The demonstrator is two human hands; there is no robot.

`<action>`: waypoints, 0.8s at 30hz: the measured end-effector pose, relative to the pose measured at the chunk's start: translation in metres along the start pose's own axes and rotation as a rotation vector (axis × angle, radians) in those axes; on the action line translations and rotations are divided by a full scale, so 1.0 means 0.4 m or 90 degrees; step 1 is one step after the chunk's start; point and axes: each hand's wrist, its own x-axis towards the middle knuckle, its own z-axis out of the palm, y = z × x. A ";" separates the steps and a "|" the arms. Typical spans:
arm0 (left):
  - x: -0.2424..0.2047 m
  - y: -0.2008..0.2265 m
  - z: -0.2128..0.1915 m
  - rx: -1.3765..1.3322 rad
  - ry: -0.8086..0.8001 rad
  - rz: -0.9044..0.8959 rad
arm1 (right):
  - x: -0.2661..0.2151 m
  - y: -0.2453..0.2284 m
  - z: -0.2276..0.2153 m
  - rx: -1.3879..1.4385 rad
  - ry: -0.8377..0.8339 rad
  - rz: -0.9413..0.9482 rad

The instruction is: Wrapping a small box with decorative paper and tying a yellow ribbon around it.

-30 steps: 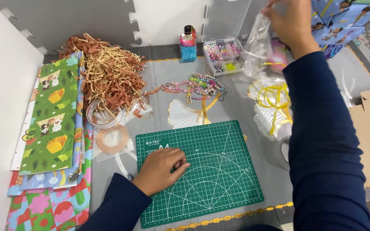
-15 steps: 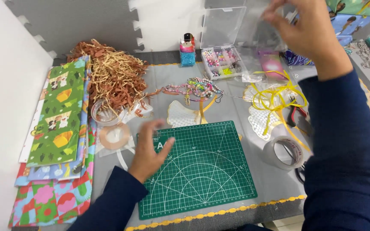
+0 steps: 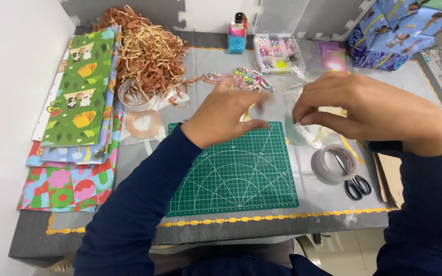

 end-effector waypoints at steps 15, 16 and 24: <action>0.042 0.106 0.053 -0.422 -0.201 0.027 | -0.080 -0.024 -0.037 0.240 -0.118 0.081; 0.033 0.112 0.050 -0.420 -0.204 0.029 | -0.089 -0.014 -0.038 0.240 -0.115 0.082; -0.036 0.094 0.085 -0.506 -0.124 -0.132 | -0.160 0.117 -0.025 0.250 -0.060 0.163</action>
